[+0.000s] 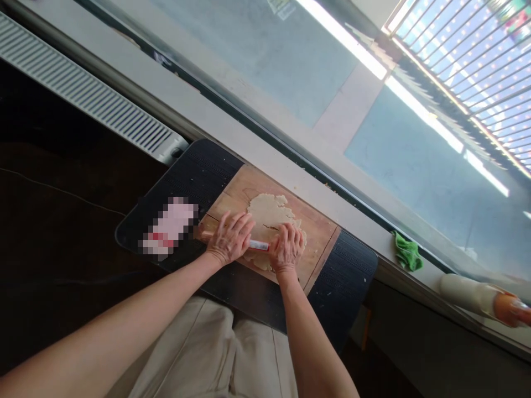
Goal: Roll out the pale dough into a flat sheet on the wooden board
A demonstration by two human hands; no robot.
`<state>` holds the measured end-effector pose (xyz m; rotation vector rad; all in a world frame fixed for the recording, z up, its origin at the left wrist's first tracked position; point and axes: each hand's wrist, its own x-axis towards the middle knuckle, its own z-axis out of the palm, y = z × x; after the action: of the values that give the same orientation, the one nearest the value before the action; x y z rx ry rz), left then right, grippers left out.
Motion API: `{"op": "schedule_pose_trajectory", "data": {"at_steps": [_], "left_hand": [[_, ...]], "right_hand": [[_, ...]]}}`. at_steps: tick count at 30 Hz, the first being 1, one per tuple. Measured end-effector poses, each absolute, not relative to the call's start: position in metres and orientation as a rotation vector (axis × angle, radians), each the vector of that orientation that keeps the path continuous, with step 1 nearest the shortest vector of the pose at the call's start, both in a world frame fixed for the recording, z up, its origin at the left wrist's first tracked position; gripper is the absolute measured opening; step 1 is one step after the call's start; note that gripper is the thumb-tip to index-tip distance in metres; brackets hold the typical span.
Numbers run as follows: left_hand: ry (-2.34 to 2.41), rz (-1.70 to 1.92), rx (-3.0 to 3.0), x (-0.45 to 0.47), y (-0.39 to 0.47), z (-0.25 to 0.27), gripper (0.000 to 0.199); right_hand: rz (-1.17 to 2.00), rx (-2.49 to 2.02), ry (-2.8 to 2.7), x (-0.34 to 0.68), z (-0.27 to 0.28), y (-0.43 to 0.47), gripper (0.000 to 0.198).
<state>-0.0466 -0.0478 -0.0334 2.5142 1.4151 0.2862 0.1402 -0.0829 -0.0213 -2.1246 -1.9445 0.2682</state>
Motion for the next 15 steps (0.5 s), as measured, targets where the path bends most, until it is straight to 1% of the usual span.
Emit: {"op": "schedule_pose_trajectory", "data": {"at_steps": [7,15], "left_hand": [[1.405,0.292,2.481,-0.043,-0.034,-0.031,0.037],[1.403,0.249,2.454,-0.036,0.003,-0.028,0.028]], "right_hand": [[0.352,-2.177,-1.959,0.14,-0.019,-0.071,0.036],[0.353,-2.18,-1.926,0.145,-0.02,-0.034,0.038]]}}
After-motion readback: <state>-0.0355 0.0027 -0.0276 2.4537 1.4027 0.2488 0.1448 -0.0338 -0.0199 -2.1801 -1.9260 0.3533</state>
